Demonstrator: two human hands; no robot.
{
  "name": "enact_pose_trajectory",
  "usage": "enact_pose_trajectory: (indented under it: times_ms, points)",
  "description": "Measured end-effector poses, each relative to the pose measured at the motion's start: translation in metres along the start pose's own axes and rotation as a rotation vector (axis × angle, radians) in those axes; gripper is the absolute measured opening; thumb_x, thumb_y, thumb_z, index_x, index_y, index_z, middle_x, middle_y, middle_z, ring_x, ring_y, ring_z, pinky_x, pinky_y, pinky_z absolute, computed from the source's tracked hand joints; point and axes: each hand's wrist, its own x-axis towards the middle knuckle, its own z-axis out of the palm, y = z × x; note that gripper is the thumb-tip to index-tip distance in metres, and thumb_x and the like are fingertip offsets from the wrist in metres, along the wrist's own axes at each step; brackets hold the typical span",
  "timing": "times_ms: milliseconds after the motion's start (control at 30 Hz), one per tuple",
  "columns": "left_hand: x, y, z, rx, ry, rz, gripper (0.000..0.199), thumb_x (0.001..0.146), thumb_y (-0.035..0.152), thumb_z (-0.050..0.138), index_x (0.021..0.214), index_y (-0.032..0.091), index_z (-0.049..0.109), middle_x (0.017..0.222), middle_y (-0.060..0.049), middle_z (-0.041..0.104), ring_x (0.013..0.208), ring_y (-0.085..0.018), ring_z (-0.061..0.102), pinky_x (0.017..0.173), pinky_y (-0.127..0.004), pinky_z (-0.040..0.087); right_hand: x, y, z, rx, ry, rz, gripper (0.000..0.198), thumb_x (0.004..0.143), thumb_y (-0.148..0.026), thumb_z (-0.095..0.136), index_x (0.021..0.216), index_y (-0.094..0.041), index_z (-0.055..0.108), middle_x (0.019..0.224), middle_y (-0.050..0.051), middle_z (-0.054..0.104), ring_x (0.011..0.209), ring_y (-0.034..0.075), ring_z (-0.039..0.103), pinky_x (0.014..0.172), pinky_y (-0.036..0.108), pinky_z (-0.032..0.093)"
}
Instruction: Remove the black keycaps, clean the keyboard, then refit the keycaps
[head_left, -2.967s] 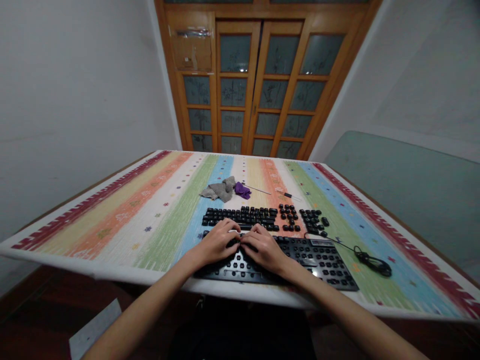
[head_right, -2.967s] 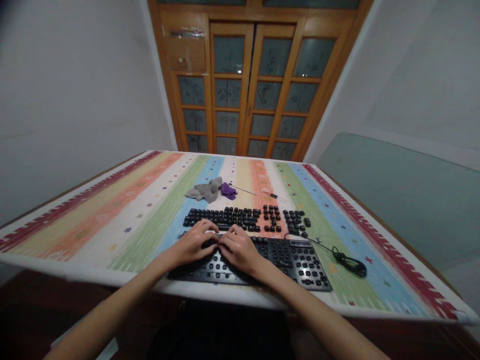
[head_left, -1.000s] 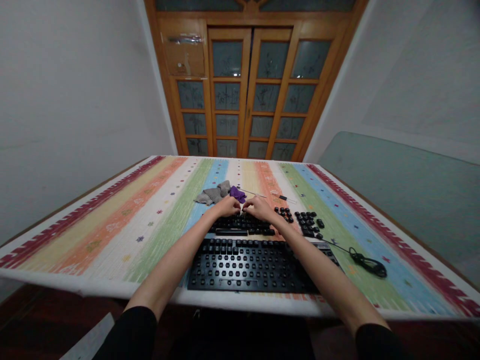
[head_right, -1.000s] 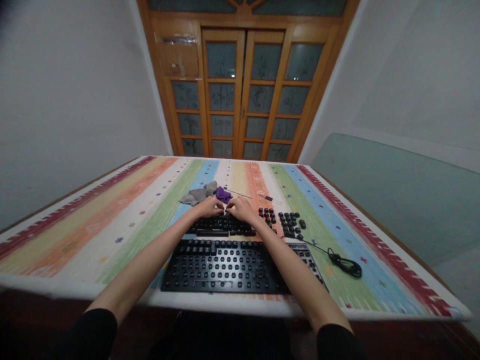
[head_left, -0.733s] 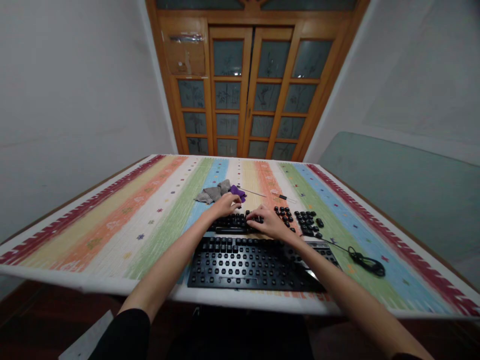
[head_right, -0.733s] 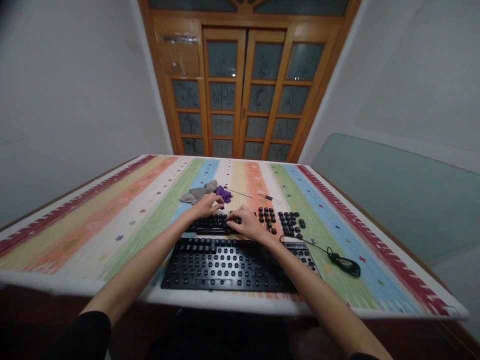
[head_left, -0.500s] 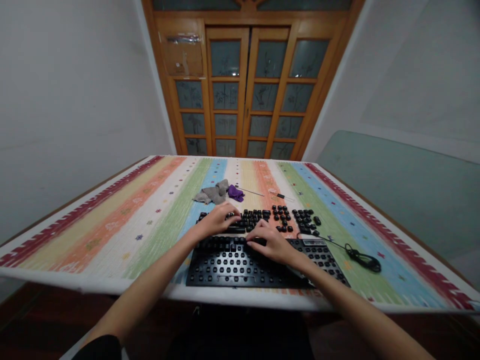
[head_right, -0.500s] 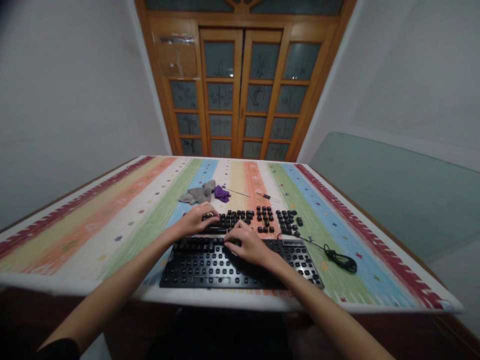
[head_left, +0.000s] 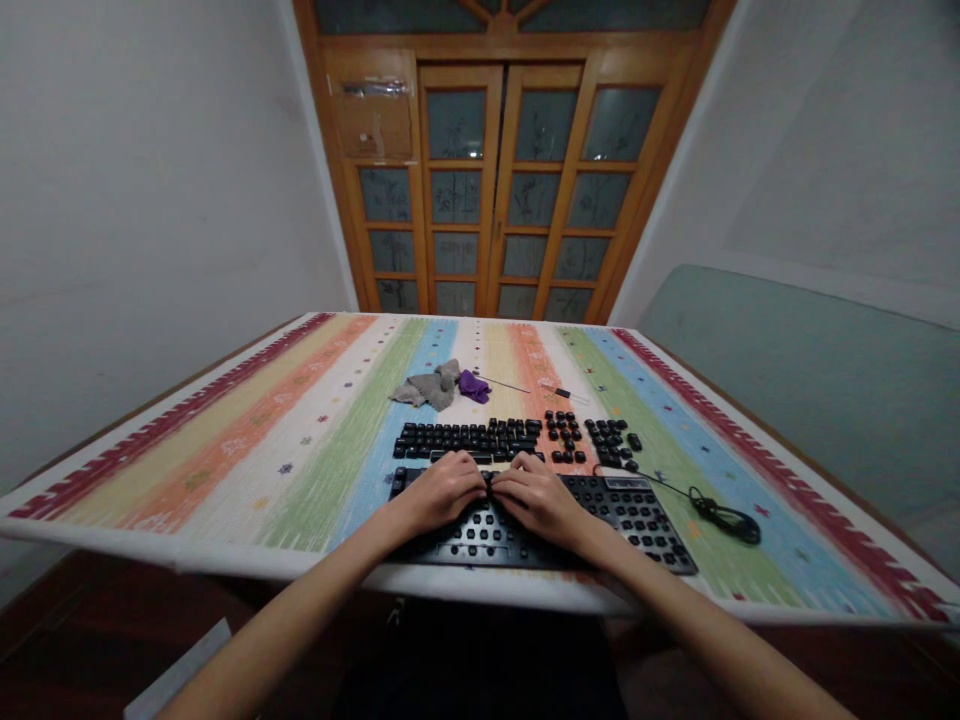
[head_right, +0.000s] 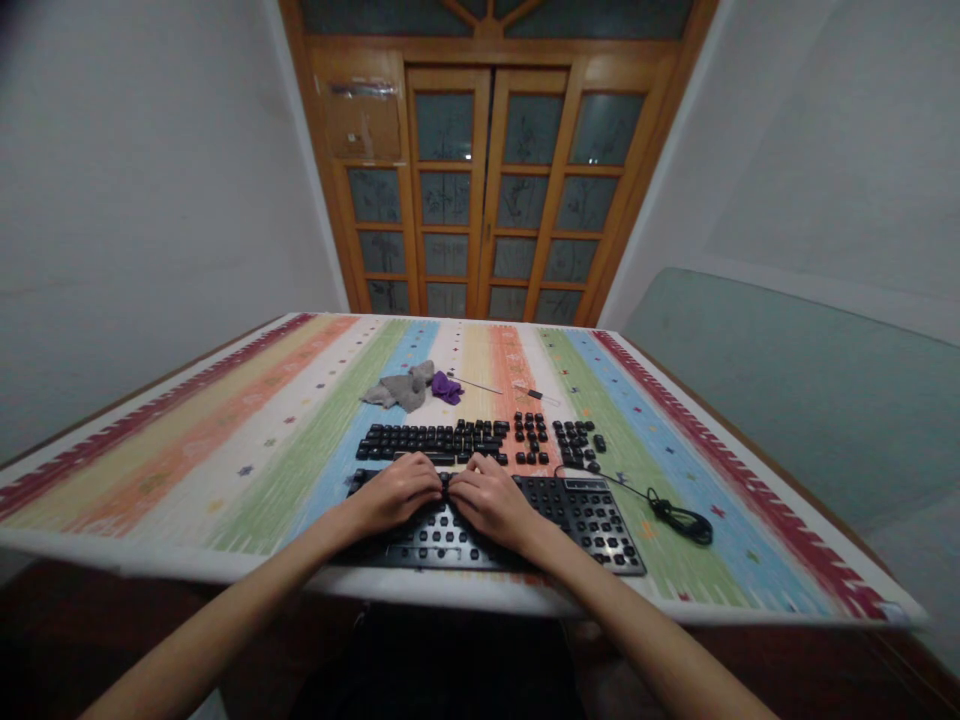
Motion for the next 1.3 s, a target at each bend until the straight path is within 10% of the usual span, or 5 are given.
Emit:
enact_pose_trajectory:
  times_ms: [1300]
  points:
    - [-0.001,0.007,-0.006,0.067,0.027,-0.053,0.01,0.087,0.024,0.063,0.083,0.018,0.07,0.114,-0.009,0.059,0.11,-0.025,0.048,0.097,-0.042,0.044,0.002,-0.01,-0.001,0.092,0.061,0.127,0.013,0.09,-0.019,0.061,0.089,-0.02,0.074,0.101,0.009,0.066,0.096,0.024,0.051,0.085,0.043,0.05]
